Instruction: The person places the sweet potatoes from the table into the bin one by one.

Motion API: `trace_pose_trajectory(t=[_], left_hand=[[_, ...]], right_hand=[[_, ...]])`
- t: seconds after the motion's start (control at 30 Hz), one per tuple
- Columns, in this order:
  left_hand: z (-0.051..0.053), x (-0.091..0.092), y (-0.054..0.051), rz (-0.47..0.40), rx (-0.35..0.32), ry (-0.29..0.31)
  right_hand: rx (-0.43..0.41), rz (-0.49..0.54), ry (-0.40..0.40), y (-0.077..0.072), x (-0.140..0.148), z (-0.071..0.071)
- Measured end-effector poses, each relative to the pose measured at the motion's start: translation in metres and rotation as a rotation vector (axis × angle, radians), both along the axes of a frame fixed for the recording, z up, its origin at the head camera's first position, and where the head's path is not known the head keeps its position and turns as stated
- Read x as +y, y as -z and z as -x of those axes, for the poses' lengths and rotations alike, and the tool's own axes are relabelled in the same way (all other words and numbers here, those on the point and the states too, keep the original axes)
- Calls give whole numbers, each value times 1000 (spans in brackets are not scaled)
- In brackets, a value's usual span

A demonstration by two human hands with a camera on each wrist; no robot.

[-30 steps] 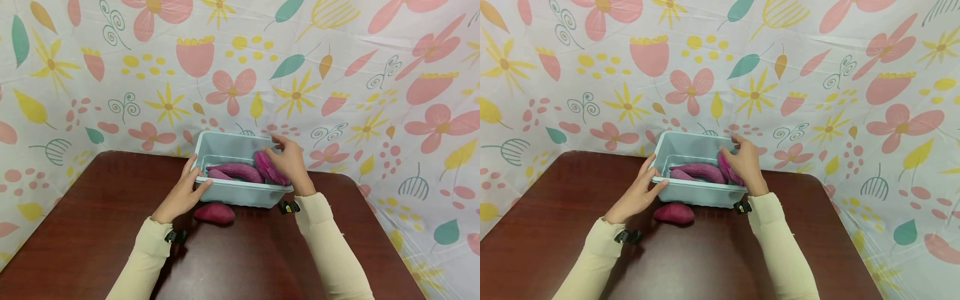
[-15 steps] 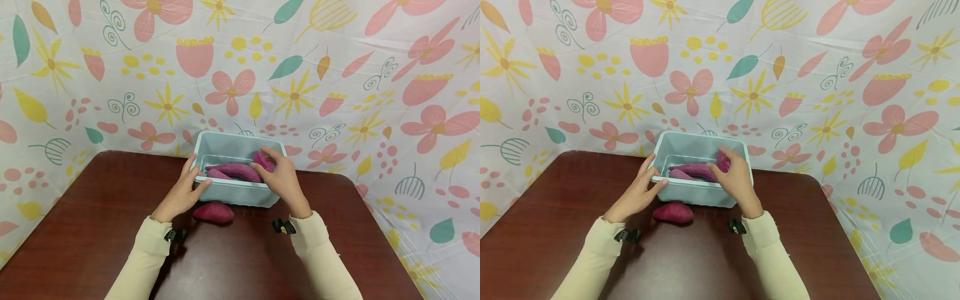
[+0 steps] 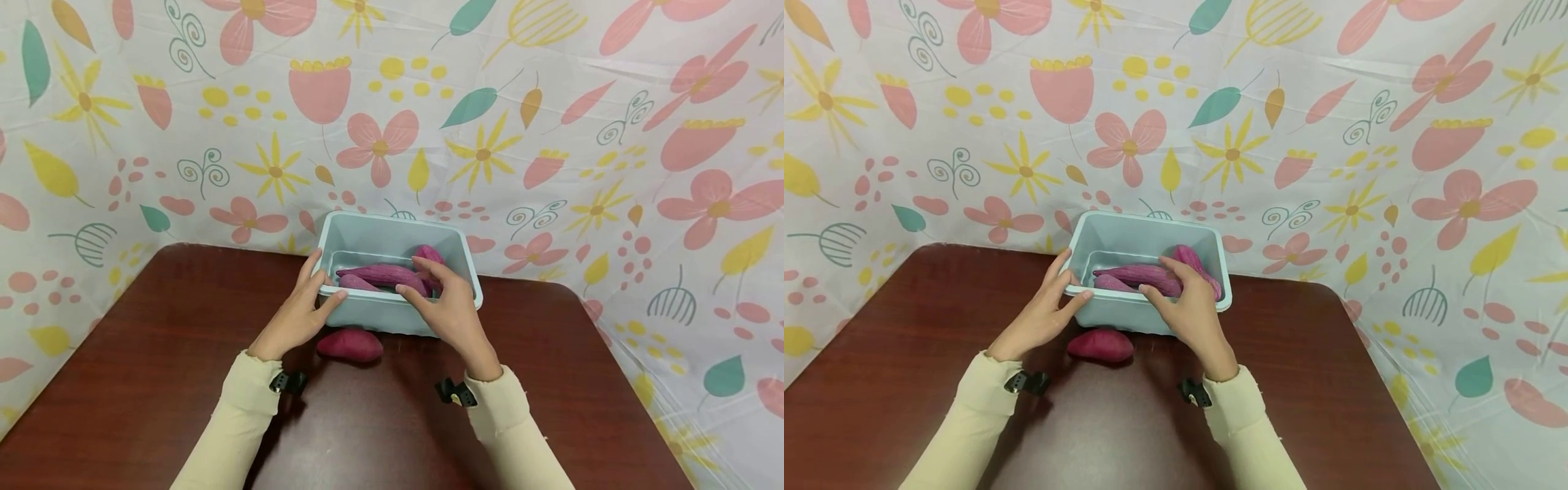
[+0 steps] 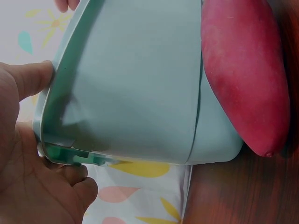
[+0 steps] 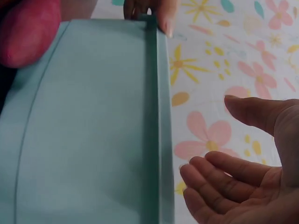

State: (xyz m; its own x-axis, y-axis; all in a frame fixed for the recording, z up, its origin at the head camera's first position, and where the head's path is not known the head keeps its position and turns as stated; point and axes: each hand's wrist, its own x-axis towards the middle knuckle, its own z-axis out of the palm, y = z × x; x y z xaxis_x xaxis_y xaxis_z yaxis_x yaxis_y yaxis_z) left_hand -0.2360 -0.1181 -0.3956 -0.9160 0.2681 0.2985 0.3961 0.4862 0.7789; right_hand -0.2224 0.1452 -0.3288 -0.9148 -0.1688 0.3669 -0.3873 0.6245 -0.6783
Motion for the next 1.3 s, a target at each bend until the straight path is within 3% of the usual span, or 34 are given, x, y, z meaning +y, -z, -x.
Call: trace_pose_trajectory(t=[0.2, 0.77, 1.3], left_hand=[[0, 0, 1, -4, 2, 2], [0, 0, 0, -12, 6, 4], [0, 0, 1, -13, 0, 4]], right_hand=[[42, 0, -36, 12, -4, -9], [117, 136, -163, 41, -8, -25], [15, 154, -226, 64, -16, -27]])
